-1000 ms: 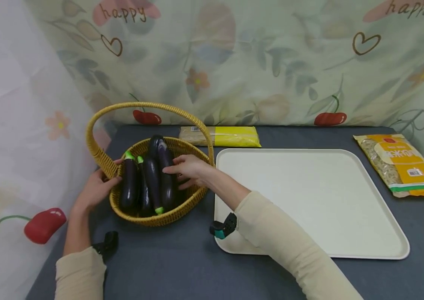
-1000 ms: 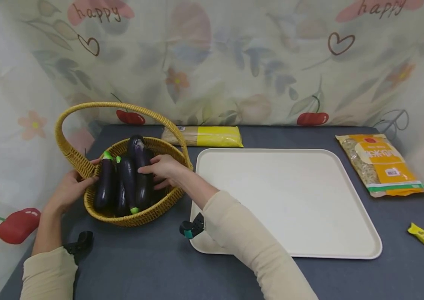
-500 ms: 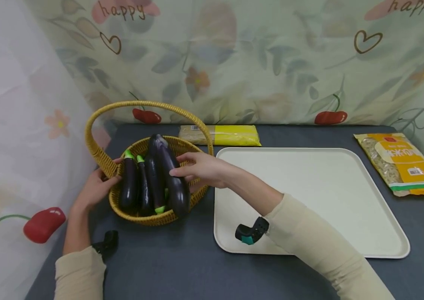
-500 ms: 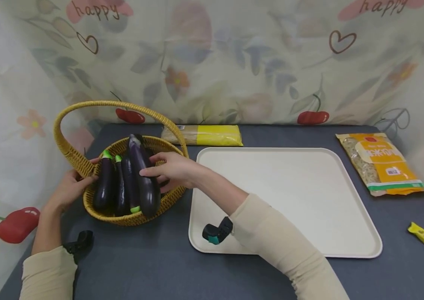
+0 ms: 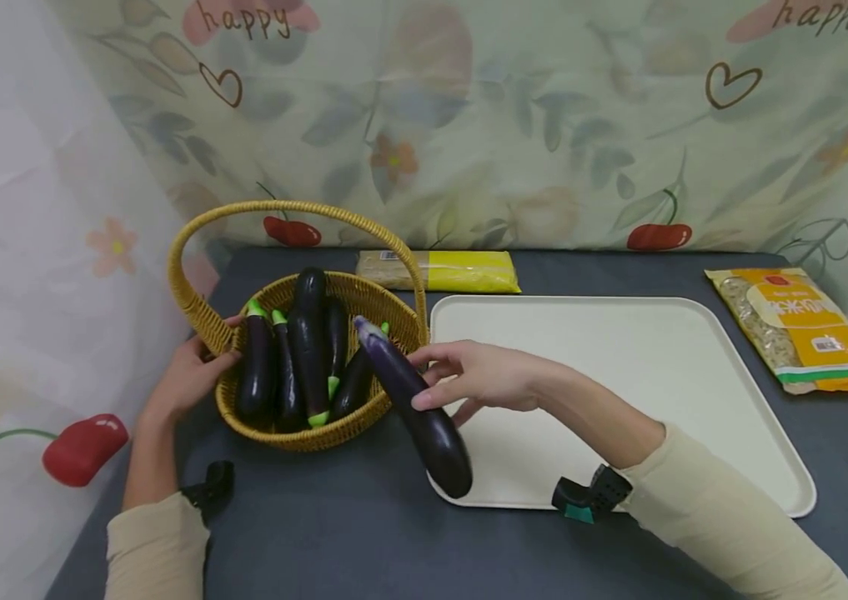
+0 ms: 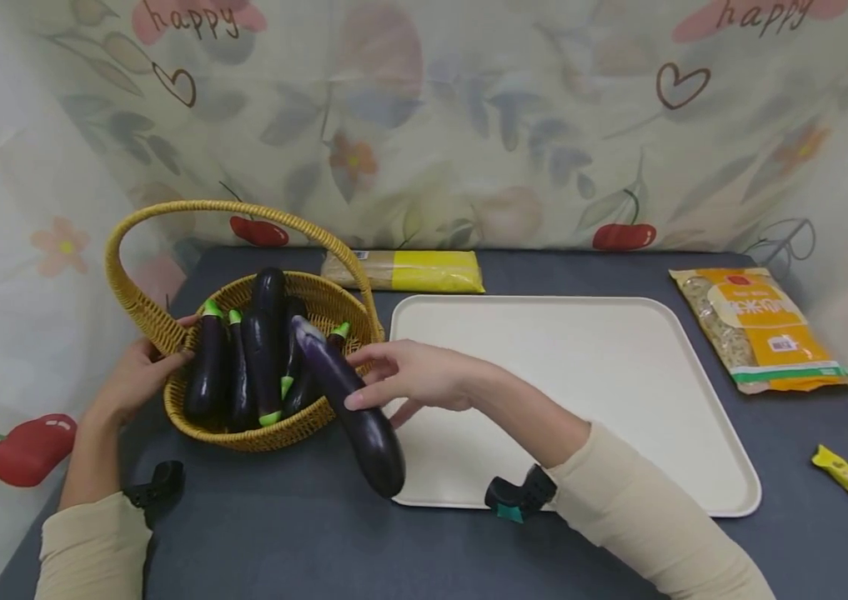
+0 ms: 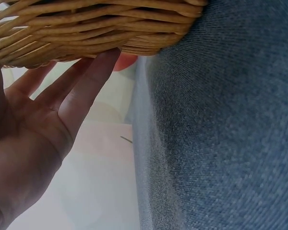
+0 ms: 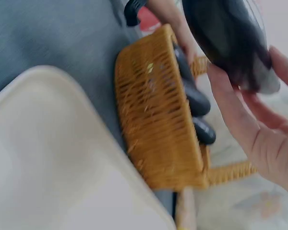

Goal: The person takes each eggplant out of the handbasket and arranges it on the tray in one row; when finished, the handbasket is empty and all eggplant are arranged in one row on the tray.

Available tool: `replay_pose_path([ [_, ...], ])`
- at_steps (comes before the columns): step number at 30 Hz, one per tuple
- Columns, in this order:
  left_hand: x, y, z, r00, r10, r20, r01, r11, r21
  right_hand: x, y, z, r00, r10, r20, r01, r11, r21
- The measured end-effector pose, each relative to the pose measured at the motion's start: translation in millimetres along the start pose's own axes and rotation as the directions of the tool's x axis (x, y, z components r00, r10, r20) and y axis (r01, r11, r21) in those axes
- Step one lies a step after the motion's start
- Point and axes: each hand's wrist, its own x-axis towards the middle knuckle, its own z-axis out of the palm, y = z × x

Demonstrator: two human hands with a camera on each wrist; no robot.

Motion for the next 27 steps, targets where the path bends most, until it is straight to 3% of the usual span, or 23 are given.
replay_pose_path([
  [6, 0.7, 1.8, -0.2, 1.0, 0.01, -0.007, -0.01, 1.0, -0.003, -16.0, 35.6, -22.8, 0.998, 0.061, 0.01, -0.062, 0.997, 0.05],
  [11, 0.2, -0.6, -0.2, 1.0, 0.006, -0.008, -0.006, 1.0, 0.014, -18.5, 62.1, -41.9, 0.986, 0.146, -0.085, -0.139, 0.987, 0.081],
  [15, 0.5, -2.4, -0.5, 1.0, 0.003, -0.009, -0.003, 1.0, 0.014, -10.3, 73.7, -53.8, 0.954, 0.208, -0.216, -0.19, 0.977, 0.099],
  [20, 0.4, -3.6, -1.4, 1.0, -0.003, -0.005, 0.003, 1.0, 0.017, 9.1, 76.9, -61.4, 0.899, 0.25, -0.36, -0.218, 0.968, 0.126],
  [27, 0.7, -4.2, -1.2, 1.0, -0.024, -0.003, 0.024, 0.999, 0.035, 29.9, 71.8, -60.3, 0.847, 0.242, -0.473, -0.21, 0.97, 0.121],
])
